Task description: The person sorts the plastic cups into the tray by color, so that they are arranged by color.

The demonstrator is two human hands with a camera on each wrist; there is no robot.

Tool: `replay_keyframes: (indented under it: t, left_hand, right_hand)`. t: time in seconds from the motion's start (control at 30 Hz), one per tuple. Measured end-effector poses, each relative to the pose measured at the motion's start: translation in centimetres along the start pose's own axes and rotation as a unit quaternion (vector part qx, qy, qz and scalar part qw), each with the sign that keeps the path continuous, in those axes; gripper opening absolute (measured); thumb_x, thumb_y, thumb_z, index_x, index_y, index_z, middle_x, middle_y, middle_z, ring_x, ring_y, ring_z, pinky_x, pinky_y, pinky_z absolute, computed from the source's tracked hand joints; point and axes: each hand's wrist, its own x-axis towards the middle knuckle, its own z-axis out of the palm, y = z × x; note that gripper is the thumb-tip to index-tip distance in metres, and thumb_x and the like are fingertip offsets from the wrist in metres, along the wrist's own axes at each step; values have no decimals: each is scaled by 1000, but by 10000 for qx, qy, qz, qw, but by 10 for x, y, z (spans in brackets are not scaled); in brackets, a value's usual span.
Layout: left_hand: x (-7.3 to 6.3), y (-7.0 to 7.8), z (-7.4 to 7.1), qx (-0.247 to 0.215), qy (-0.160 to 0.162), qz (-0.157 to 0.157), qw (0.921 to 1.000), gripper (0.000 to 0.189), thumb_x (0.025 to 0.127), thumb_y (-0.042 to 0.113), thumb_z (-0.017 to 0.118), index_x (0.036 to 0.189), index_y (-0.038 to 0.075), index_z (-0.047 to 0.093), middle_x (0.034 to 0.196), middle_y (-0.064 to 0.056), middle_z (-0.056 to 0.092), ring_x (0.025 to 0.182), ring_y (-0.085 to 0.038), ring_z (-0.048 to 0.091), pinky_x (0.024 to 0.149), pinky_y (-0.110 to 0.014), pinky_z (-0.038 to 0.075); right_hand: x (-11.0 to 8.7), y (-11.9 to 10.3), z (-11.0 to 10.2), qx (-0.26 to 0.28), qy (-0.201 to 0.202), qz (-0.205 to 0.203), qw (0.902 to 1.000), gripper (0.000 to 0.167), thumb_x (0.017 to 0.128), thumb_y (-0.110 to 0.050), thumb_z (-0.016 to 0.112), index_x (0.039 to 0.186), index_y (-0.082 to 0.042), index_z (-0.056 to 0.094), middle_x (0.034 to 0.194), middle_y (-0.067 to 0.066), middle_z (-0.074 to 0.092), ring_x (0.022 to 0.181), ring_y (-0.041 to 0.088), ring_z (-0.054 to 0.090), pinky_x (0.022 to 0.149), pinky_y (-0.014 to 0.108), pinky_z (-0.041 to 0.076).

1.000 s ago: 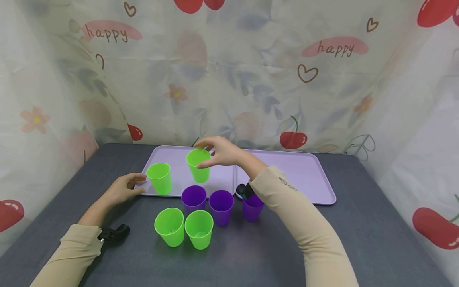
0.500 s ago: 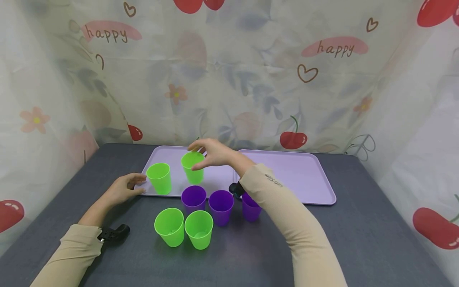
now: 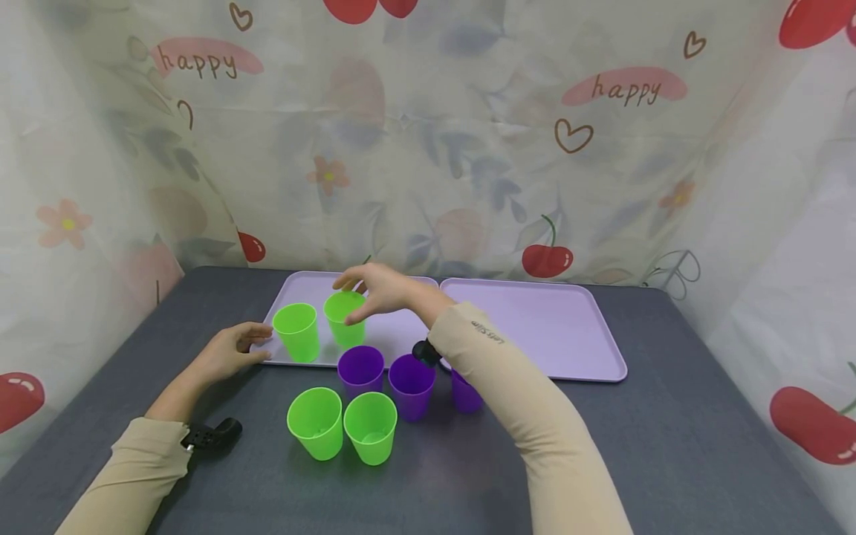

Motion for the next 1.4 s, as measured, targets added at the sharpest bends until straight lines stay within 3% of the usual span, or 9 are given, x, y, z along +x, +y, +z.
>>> replay_keyframes:
  t: [0.53, 1.27, 1.4]
  left_hand:
    - [1, 1, 0, -8, -5, 7, 10000, 40, 84, 5, 64, 120, -8, 53, 120, -28, 59, 112, -42, 56, 94, -53, 45]
    - [0, 2, 0, 8, -81, -112, 9999, 43, 85, 8, 66, 122, -7, 53, 122, -28, 58, 113, -42, 55, 96, -52, 45]
    - [-1, 1, 1, 17, -60, -100, 9999, 43, 85, 9, 66, 122, -7, 53, 121, -28, 58, 113, -41, 55, 95, -52, 45]
  right_hand:
    - [11, -2, 8, -304, -524, 95, 9981, 61, 75, -16, 76, 129, -4, 52, 131, 13, 57, 117, 30, 57, 98, 37, 47]
    - [16, -6, 13, -127, -789, 92, 9968, 63, 77, -10, 74, 132, 3, 46, 135, 17, 51, 127, 28, 49, 106, 33, 41]
    - [13, -7, 10, -182, -720, 131, 9972, 65, 78, -14, 75, 134, 0, 45, 139, 16, 49, 129, 30, 48, 107, 33, 41]
